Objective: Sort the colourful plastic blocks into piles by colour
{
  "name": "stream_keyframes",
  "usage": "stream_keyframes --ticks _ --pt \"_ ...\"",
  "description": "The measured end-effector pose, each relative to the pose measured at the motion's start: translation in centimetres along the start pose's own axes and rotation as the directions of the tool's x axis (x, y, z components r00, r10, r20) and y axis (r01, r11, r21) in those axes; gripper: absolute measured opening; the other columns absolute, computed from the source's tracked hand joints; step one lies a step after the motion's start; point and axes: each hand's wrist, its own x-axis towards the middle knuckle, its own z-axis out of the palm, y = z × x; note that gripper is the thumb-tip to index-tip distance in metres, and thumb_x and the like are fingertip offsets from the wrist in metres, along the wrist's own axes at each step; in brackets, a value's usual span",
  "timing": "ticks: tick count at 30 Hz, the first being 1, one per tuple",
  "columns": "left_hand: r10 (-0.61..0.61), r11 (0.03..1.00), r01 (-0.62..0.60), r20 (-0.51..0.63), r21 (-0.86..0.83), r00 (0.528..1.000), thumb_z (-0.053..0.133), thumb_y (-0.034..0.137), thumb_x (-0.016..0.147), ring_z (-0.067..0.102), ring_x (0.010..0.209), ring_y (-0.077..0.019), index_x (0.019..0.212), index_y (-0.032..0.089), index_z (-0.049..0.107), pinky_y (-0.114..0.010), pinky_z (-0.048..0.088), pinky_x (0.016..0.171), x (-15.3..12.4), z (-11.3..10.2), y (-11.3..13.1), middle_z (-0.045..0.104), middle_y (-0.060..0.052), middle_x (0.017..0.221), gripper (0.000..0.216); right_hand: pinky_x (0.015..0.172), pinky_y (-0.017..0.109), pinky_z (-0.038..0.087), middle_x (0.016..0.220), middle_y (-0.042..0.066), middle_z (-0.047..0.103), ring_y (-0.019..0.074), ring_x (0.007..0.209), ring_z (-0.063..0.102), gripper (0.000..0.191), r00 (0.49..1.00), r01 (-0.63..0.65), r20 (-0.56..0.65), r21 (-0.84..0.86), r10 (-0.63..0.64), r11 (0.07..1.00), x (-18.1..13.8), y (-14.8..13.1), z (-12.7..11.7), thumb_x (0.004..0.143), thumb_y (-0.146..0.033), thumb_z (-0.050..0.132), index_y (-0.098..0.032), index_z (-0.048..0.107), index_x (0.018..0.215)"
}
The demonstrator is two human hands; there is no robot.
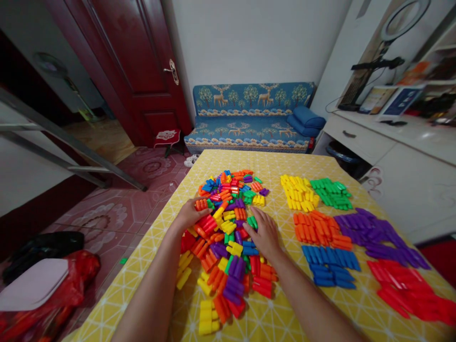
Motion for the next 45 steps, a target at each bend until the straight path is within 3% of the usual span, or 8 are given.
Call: stream_keyframes --ticks 3,9,15,19,24,29,37,45 --pt "0.043 0.998 -0.043 0.000 0.044 0.999 0.076 0.039 0.063 0.065 0.090 -0.0249 0.111 0.018 0.071 -0.036 0.052 0.083 -0.1 0.3 1.1 0.071 -0.007 0.099 0.053 0.104 0.047 0.040 0.137 0.011 0.054 0.0270 0.125 0.049 0.055 1.000 0.008 0.003 -0.012 -0.007 1.000 0.0 0.0 0.0 0.090 -0.044 0.053 -0.018 0.047 0.138" --pt "0.285 0.958 -0.285 0.015 0.014 0.958 0.066 0.018 0.069 0.064 0.098 -0.0236 0.100 0.019 0.073 -0.036 0.050 0.091 -0.5 0.9 4.0 0.071 -0.006 0.104 0.031 0.104 0.046 0.039 0.139 0.010 0.053 0.0266 0.126 0.048 0.055 1.000 0.018 0.011 -0.009 -0.018 1.000 -0.1 -0.1 -0.1 0.091 -0.045 0.052 -0.019 0.046 0.139" --pt "0.445 0.895 -0.443 0.077 -0.042 0.892 0.063 0.005 0.071 0.064 0.099 -0.0220 0.100 0.021 0.074 -0.036 0.049 0.092 -1.6 2.6 8.0 0.069 -0.006 0.104 0.035 0.104 0.046 0.039 0.141 0.010 0.051 0.0270 0.127 0.047 0.059 0.999 0.017 0.044 0.003 -0.017 1.000 -0.1 -0.1 -0.2 0.089 -0.037 0.054 -0.019 0.041 0.143" --pt "0.526 0.849 -0.519 0.079 -0.094 0.847 0.060 0.004 0.075 0.062 0.106 -0.0218 0.113 0.024 0.070 -0.035 0.049 0.094 -2.8 3.7 9.0 0.065 -0.007 0.113 0.044 0.105 0.045 0.039 0.140 0.009 0.052 0.0254 0.128 0.047 0.062 0.998 0.045 0.033 0.029 -0.046 0.999 -0.1 -0.1 -0.3 0.084 -0.025 0.055 -0.020 0.039 0.143" --pt "0.531 0.844 -0.536 0.117 0.017 0.839 0.065 0.014 0.077 0.056 0.115 -0.0271 0.133 0.030 0.056 -0.041 0.046 0.099 -3.7 4.1 8.5 0.059 -0.008 0.125 0.059 0.106 0.045 0.039 0.137 0.010 0.054 0.0254 0.127 0.048 0.066 0.999 0.026 0.040 0.075 -0.029 0.997 0.0 -0.3 -0.4 0.079 -0.020 0.056 -0.020 0.040 0.142" --pt "0.462 0.848 -0.478 0.124 0.227 0.878 0.069 0.017 0.073 0.059 0.107 -0.0311 0.142 0.026 0.046 -0.045 0.049 0.092 -3.5 4.4 7.8 0.063 -0.012 0.114 0.073 0.108 0.046 0.038 0.141 0.010 0.050 0.0257 0.129 0.047 0.068 0.997 0.043 0.046 0.211 -0.054 0.977 0.0 -0.3 -0.6 0.079 -0.029 0.062 -0.022 0.040 0.143" --pt "0.453 0.887 -0.454 -0.026 -0.084 0.891 0.062 0.009 0.077 0.065 0.106 -0.0229 0.118 0.022 0.067 -0.036 0.050 0.095 -3.4 4.6 7.8 0.070 -0.007 0.115 0.043 0.108 0.045 0.040 0.137 0.010 0.054 0.0246 0.127 0.050 0.054 0.999 0.049 -0.031 0.386 -0.040 0.921 -0.1 -0.6 -0.6 0.085 -0.038 0.061 -0.021 0.049 0.136" --pt "0.485 0.859 -0.460 0.070 -0.225 0.871 0.067 0.010 0.076 0.067 0.105 -0.0215 0.117 0.022 0.067 -0.033 0.051 0.095 -4.4 5.0 8.9 0.072 -0.005 0.115 0.043 0.101 0.040 0.045 0.125 0.007 0.062 0.0210 0.117 0.056 0.042 0.986 0.125 -0.155 0.413 -0.066 0.902 -0.3 -0.8 -1.0 0.090 -0.034 0.058 -0.025 0.055 0.131"
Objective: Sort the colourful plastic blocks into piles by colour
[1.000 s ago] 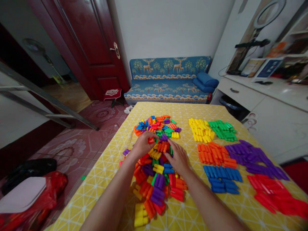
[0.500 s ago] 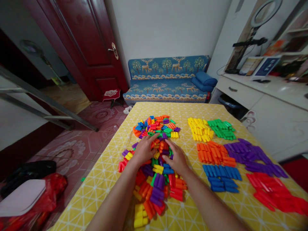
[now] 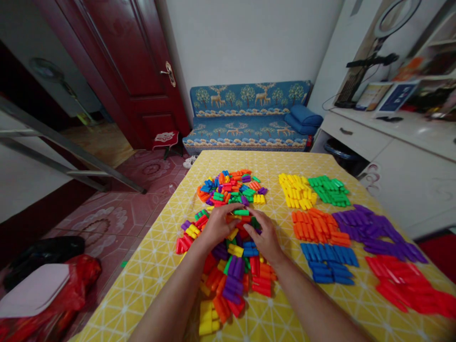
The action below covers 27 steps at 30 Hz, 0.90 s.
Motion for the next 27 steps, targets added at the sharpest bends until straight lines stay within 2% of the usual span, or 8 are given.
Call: stream_keyframes --ticks 4,7,10,12,15,17,23,27 --pt "0.046 0.999 -0.044 0.062 -0.031 0.997 0.067 0.010 0.077 0.064 0.112 -0.0218 0.123 0.023 0.064 -0.033 0.049 0.100 -0.1 0.1 0.1 0.069 -0.005 0.122 0.048 0.097 0.040 0.048 0.116 0.007 0.066 0.0207 0.110 0.060 0.032 0.997 0.020 -0.070 0.000 -0.020 1.000 0.0 -0.2 0.1 0.090 -0.032 0.059 -0.024 0.061 0.120" --pt "0.027 0.999 -0.031 0.085 0.041 0.996 0.064 0.010 0.078 0.066 0.109 -0.0220 0.128 0.025 0.060 -0.033 0.051 0.096 -0.2 0.2 -0.1 0.071 -0.004 0.118 0.053 0.093 0.038 0.049 0.107 0.006 0.068 0.0203 0.104 0.061 0.020 0.991 0.013 -0.136 0.019 -0.010 1.000 0.0 -0.5 0.0 0.089 -0.030 0.059 -0.022 0.064 0.107" --pt "-0.060 0.984 0.055 0.029 0.170 0.998 0.060 0.009 0.079 0.068 0.103 -0.0230 0.125 0.026 0.063 -0.035 0.053 0.091 -0.3 0.1 -0.3 0.073 -0.004 0.111 0.049 0.083 0.035 0.051 0.094 0.005 0.067 0.0190 0.090 0.063 0.014 0.972 -0.055 -0.228 0.017 0.058 0.998 0.1 -0.7 -0.2 0.087 -0.029 0.060 -0.021 0.063 0.099" --pt "-0.039 0.979 0.042 -0.022 0.200 0.999 0.061 0.012 0.080 0.065 0.108 -0.0242 0.120 0.024 0.066 -0.037 0.051 0.095 -0.2 -0.1 -0.4 0.071 -0.005 0.115 0.042 0.077 0.033 0.051 0.088 0.004 0.066 0.0178 0.082 0.062 0.012 0.962 -0.093 -0.259 0.010 0.092 0.996 0.1 -0.7 -0.2 0.086 -0.029 0.060 -0.020 0.062 0.095" --pt "0.055 0.987 -0.049 -0.034 0.155 0.998 0.065 0.024 0.083 0.062 0.112 -0.0243 0.119 0.023 0.066 -0.038 0.048 0.098 -0.2 -0.2 -0.2 0.069 -0.007 0.119 0.036 0.076 0.033 0.052 0.086 0.004 0.066 0.0183 0.081 0.062 0.011 0.968 -0.096 -0.234 -0.024 0.088 0.995 0.2 -0.5 0.0 0.085 -0.029 0.060 -0.020 0.062 0.092" --pt "0.081 0.989 -0.079 -0.016 0.126 0.997 0.065 0.028 0.085 0.064 0.106 -0.0233 0.117 0.023 0.067 -0.035 0.050 0.093 -0.1 -0.1 -0.1 0.071 -0.008 0.113 0.033 0.078 0.034 0.052 0.087 0.005 0.066 0.0191 0.084 0.063 0.011 0.979 -0.081 -0.191 -0.028 0.074 0.996 0.2 -0.6 0.0 0.084 -0.028 0.061 -0.020 0.063 0.092" --pt "-0.007 0.994 0.014 -0.065 0.112 0.998 0.058 0.020 0.087 0.068 0.086 -0.0201 0.104 0.022 0.074 -0.030 0.051 0.077 -0.1 0.5 -0.3 0.075 -0.006 0.093 0.023 0.083 0.034 0.055 0.104 0.006 0.070 0.0190 0.092 0.067 0.035 0.996 -0.019 -0.088 0.067 0.025 0.998 -0.3 -1.0 0.0 0.083 -0.031 0.066 -0.022 0.061 0.117" --pt "0.042 0.990 -0.041 -0.008 0.131 0.999 0.056 0.015 0.085 0.066 0.083 -0.0196 0.099 0.021 0.075 -0.029 0.050 0.075 -0.1 0.6 -0.4 0.074 -0.006 0.088 0.024 0.091 0.036 0.054 0.117 0.009 0.068 0.0212 0.103 0.066 0.044 0.999 0.036 -0.036 0.065 -0.034 0.997 -0.4 -1.0 -0.1 0.086 -0.034 0.064 -0.023 0.057 0.128"
